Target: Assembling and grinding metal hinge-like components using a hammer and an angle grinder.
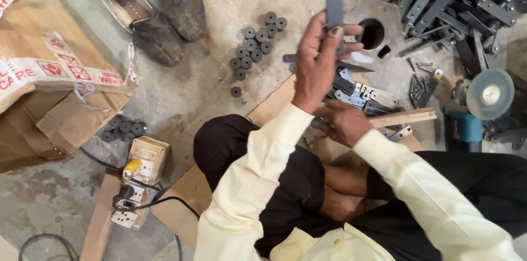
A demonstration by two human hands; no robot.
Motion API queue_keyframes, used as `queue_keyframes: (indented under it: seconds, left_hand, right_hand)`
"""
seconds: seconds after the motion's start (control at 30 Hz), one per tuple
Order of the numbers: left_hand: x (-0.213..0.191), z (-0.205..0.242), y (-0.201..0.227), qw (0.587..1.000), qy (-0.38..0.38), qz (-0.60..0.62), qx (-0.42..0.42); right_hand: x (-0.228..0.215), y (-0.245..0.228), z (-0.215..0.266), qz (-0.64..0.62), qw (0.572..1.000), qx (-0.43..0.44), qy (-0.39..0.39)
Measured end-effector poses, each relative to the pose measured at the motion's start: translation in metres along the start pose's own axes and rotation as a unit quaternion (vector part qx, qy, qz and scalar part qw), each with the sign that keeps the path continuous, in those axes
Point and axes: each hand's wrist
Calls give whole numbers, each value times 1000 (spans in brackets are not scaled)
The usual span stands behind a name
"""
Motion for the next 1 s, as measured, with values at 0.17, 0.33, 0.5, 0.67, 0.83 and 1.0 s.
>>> queue_keyframes:
  seconds: [0.17,0.33,0.5,0.67,0.83,1.0]
  left_hand:
    - [-3,-1,0,999,-26,20,15]
    - [-13,-4,-11,999,-39,23,-3]
    - [-16,-6,-15,998,-47,20,-26]
    - [-14,-6,-20,986,-67,115,-96]
    - [5,-1,-9,963,-130,117,-204]
    - [5,7,-20,959,-116,-4,-258]
  right_hand:
    - [32,-73,-116,-99,989,-88,64]
    - [79,-114,-173,-13,978,-192,83]
    - [92,-87,-158,-133,989,-24,53]
    - [68,43,-82,-544,791,97,262]
    - [-49,47,-14,-664,642,98,370]
    - [-94,36,3,-728,583,61,354]
Point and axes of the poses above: each hand's wrist, its own z-axis away from the middle knuckle, its own x-axis out of the palm, y = z × x
